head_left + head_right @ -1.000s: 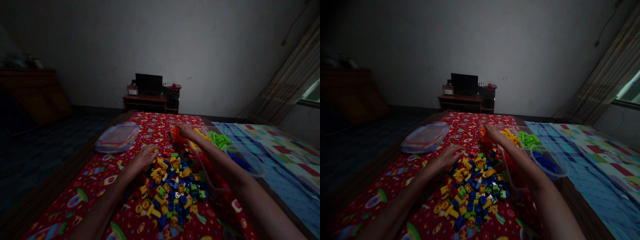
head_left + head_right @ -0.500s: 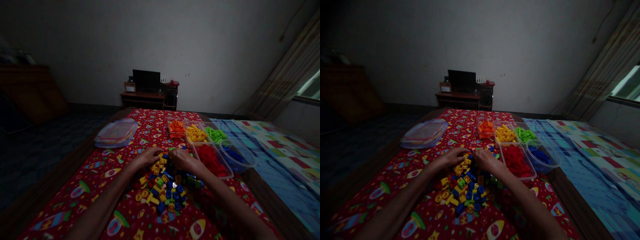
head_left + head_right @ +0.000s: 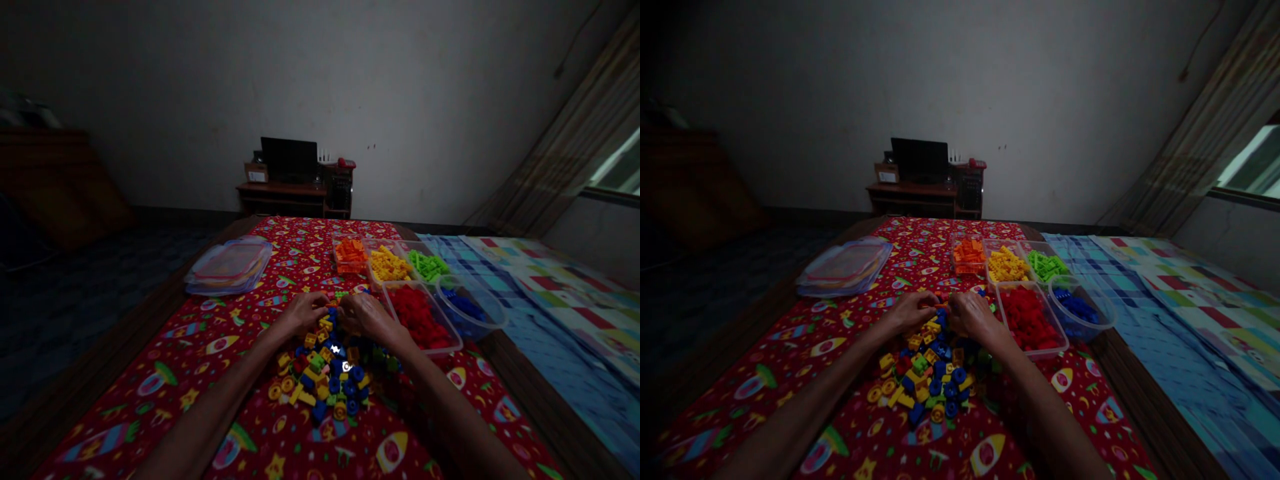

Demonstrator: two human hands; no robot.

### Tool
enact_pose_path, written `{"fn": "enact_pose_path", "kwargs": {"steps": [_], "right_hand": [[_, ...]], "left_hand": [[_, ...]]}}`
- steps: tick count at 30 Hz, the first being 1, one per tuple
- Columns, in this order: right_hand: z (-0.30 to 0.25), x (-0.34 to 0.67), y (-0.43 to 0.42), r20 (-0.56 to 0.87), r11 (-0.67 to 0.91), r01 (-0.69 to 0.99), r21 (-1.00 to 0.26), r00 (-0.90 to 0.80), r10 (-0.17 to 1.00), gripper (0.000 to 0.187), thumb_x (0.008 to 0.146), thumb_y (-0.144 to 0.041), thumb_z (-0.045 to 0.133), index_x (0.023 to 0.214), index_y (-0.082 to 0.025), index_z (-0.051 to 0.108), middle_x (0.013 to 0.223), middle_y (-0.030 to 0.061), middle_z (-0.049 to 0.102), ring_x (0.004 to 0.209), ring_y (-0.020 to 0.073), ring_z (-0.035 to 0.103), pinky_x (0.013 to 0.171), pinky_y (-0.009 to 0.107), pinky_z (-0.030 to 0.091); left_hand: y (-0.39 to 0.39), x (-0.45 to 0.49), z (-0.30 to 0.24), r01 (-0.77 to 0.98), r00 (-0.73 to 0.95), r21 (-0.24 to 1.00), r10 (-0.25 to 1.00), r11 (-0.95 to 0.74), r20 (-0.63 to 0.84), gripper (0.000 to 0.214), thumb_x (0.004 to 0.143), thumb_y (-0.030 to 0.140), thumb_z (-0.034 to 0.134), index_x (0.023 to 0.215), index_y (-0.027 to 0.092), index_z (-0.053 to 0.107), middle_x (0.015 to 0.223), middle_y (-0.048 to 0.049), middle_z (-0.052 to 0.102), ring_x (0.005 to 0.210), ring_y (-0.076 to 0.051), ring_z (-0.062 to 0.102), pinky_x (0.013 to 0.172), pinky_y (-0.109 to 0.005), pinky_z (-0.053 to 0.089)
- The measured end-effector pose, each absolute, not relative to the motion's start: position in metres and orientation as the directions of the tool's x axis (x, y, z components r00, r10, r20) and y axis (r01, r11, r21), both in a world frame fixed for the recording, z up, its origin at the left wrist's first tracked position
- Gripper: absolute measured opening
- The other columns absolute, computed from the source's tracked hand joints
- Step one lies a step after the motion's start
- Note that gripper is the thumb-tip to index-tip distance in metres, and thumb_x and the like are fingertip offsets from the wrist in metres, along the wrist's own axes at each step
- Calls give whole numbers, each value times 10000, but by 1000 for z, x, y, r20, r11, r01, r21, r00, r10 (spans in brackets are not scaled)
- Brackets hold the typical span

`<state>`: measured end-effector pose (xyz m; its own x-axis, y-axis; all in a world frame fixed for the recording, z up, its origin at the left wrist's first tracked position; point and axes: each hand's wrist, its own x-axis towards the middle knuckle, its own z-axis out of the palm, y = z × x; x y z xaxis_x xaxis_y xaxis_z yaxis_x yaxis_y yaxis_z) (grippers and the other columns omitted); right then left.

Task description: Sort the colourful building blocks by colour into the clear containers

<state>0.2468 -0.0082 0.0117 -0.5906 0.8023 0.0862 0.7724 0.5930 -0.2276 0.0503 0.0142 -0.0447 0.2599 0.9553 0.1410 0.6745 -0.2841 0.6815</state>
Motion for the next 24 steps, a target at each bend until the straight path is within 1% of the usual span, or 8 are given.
{"fn": "enact_pose_path", "kwargs": {"steps": [2,4,7,11,16,19,21,24], "right_hand": [[14,246,-1,141,592,772,-234,-575,806,148,824,-122,505,891,-143,635,791,69,654,719,137,552,603,234,291],[16,240,11,152,586,780,-220,-566,810,183,804,-94,493,898,-142,643,800,75,662,743,144,568,615,235,301],[12,223,35,96,562,804,-195,-555,826,218,823,-121,474,945,-137,654,891,108,680,799,164,597,629,240,326],[-4,196,61,33,554,809,-197,-559,828,206,816,-179,524,954,-124,667,946,133,682,830,182,616,640,235,362],[-18,183,69,46,553,805,-217,-557,829,230,827,-165,487,962,-114,666,942,142,680,832,195,620,643,241,374],[-19,188,67,78,547,804,-232,-545,835,235,845,-181,471,966,-106,658,930,140,679,815,185,612,643,235,374],[-18,192,65,107,546,792,-275,-539,836,231,849,-170,463,959,-108,656,902,120,685,781,163,605,643,223,377],[-14,197,60,183,541,703,-462,-522,833,220,828,-144,493,973,-109,655,885,90,695,752,141,602,650,205,394]], "left_hand": [[19,44,-44,640,212,722,963,-264,165,197,659,269,568,796,187,683,805,-16,726,761,-190,655,719,-268,497],[23,36,-43,595,161,768,971,-239,178,192,623,268,575,758,172,672,774,-25,715,738,-191,652,710,-277,501],[27,27,-45,513,125,837,981,-191,147,180,608,296,578,712,165,643,667,-8,673,626,-169,617,612,-263,490],[30,21,-50,475,128,862,983,-175,129,155,603,310,576,657,170,615,555,22,606,513,-140,547,505,-235,432],[34,15,-48,472,17,862,980,-183,199,163,589,325,589,659,179,610,622,0,622,613,-162,580,569,-248,454],[32,12,-43,440,-31,881,978,-173,207,185,606,358,578,660,181,588,621,1,599,615,-162,574,563,-250,455],[29,13,-40,383,-45,911,982,-151,182,208,612,378,584,672,179,575,613,8,585,598,-156,566,555,-251,460],[25,17,-36,297,-37,947,989,-125,142,255,607,403,609,705,170,580,636,10,589,602,-154,568,560,-257,470]]}}
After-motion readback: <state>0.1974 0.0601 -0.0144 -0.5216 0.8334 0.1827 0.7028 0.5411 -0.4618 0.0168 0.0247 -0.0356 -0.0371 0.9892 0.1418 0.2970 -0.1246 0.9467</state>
